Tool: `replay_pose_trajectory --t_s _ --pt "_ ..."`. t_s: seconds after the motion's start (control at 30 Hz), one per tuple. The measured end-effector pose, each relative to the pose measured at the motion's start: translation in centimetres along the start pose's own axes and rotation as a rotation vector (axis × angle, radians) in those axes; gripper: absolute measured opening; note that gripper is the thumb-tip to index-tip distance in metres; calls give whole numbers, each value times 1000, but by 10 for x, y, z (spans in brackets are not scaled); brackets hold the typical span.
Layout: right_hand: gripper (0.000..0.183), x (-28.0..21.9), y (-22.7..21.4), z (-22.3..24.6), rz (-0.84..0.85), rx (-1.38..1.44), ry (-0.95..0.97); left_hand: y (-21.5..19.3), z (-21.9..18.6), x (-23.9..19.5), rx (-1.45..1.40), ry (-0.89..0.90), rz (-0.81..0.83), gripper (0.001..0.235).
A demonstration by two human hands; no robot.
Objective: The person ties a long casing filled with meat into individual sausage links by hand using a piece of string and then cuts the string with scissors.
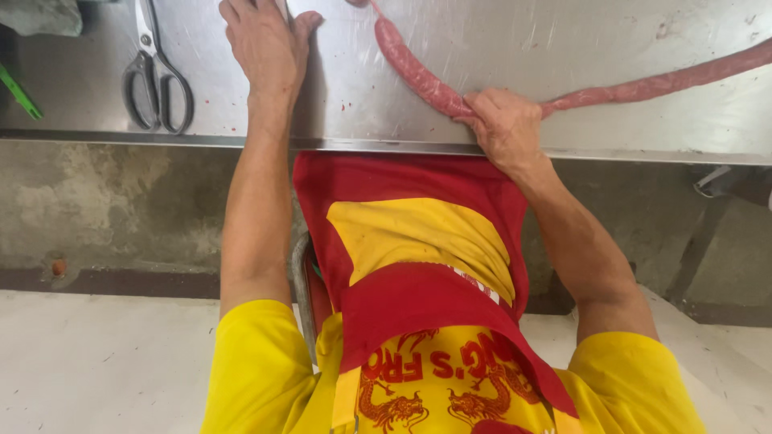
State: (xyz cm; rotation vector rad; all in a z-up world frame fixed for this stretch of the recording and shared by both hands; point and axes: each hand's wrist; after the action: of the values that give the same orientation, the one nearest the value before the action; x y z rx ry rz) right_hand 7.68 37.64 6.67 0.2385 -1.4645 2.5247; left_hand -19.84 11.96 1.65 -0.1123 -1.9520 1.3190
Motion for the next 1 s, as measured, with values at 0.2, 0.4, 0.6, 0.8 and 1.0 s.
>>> replay_pose_trajectory --t_s 0.2,0.4,0.6,0.8,1.0 --pt "14 9 -5 2 -43 -35 -14 -35 2 10 -201 -331 142 23" --pt "66 60 -42 40 82 94 49 -135 -69 -3 -1402 -504 295 37" --pt "16 138 -46 72 371 513 -278 -179 -91 12 -1591 -180 172 33" --pt "10 129 -44 79 120 238 -101 -189 -59 6 -1654 -673 -198 48" --pt "65 108 1 122 578 752 79 -206 -51 -29 -1950 -554 -77 51"
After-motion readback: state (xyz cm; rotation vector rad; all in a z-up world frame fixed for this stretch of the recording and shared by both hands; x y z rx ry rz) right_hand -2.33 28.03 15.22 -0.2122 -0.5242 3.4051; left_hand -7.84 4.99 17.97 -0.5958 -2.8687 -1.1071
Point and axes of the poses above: each hand's wrist, its own x-axis towards the middle knuckle, its own y-axis out of the palm, z = x × y, and after that the axes turned 1 degree about y, right-handed
